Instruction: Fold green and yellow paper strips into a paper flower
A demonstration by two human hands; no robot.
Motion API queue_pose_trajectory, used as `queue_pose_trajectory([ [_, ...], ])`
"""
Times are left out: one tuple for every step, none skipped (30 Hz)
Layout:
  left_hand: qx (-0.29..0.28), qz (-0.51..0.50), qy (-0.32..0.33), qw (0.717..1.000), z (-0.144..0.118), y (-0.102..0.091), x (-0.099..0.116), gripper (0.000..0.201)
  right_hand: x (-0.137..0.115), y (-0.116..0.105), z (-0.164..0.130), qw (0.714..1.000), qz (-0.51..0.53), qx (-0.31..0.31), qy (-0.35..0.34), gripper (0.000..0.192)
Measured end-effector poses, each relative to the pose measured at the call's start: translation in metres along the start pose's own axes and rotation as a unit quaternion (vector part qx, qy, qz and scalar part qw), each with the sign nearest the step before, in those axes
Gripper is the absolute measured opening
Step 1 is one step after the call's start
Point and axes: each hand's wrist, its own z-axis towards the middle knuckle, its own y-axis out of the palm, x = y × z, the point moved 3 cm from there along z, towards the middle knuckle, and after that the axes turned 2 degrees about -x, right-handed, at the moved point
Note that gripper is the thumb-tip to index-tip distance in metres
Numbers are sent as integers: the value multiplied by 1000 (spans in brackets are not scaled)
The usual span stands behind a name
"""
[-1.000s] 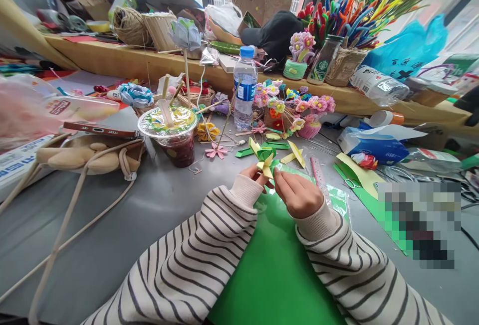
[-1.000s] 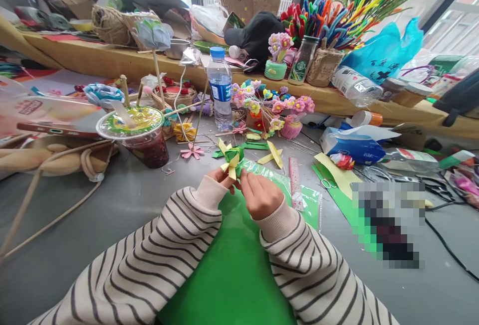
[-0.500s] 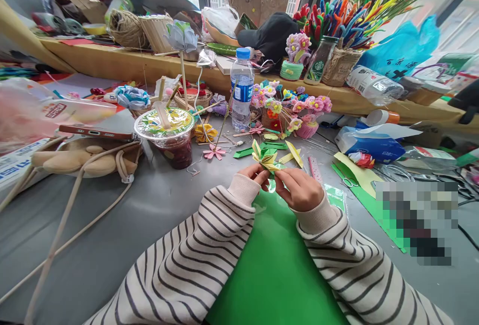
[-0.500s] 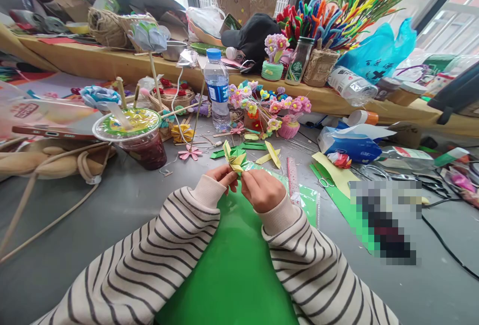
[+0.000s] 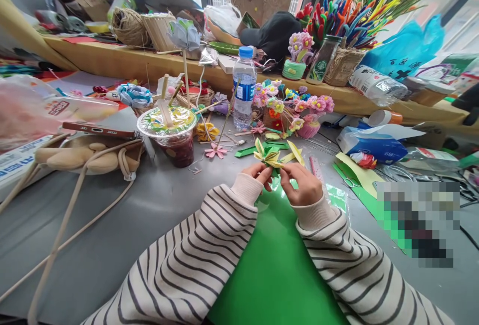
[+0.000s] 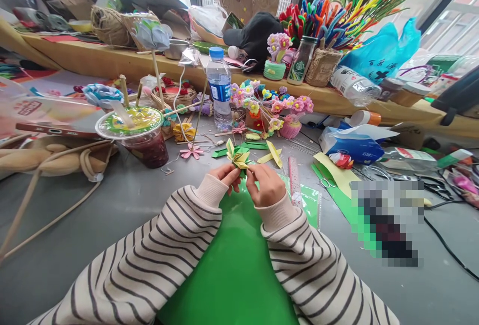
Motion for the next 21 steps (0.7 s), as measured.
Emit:
queue_pose_trajectory([
  [3,-5,-2,1000,0,0,0,25,1,2,0,1000,15,-7,23,15],
  [6,-12,-3,1000,-1,1,1,24,2,3,-1,999,28,-15,43,15],
  [8,-22,-4,1000,-1,1,1,24,3,5,-2,997,38,-23,57,16],
  [9,-31,-4,999,-1,1,2,24,3,6,-2,997,42,-28,62,16],
  [6,-41,-5,999,-1,2,2,24,3,6,-2,997,39,-29,61,15],
  [1,-49,-5,999,-1,2,2,25,3,6,-2,998,33,-27,53,15],
  [-6,-57,-5,998,-1,2,3,25,2,5,-2,999,23,-21,41,14],
  [-15,-63,-6,998,-1,3,3,26,2,4,-2,1000,12,-11,26,13],
  [-23,-68,-8,997,-1,3,2,27,2,3,-2,1000,-2,0,8,12],
  [-31,-74,-13,997,0,3,2,28,1,2,-1,1000,-15,9,-10,12],
  [-39,-79,-18,996,0,3,1,29,1,0,-1,999,-27,16,-28,12],
  [-45,-85,-23,995,0,3,0,31,0,-1,-1,998,-39,20,-45,12],
  [-52,-89,-28,994,1,3,0,32,0,-2,-1,997,-53,21,-61,12],
  [-58,-93,-32,993,1,3,-1,33,-1,-2,-1,995,-67,20,-77,12],
  [-62,-97,-34,993,1,3,-2,34,-2,-3,0,992,-81,15,-94,12],
  [-67,-99,-34,992,1,3,-2,35,-4,-3,0,989,-96,10,-112,13],
  [-70,-102,-32,992,1,2,-3,36,-5,-3,-1,986,-111,6,-128,14],
  [-73,-103,-28,992,1,2,-3,36,-6,-4,-1,982,-123,5,-142,14],
  [-77,-104,-24,991,1,3,-3,36,-8,-4,-1,980,-132,5,-151,15],
  [-80,-106,-20,991,1,3,-3,36,-9,-4,-1,979,-135,10,-152,15],
  [-83,-108,-16,990,0,3,-2,36,-9,-5,0,980,-134,18,-144,15],
])
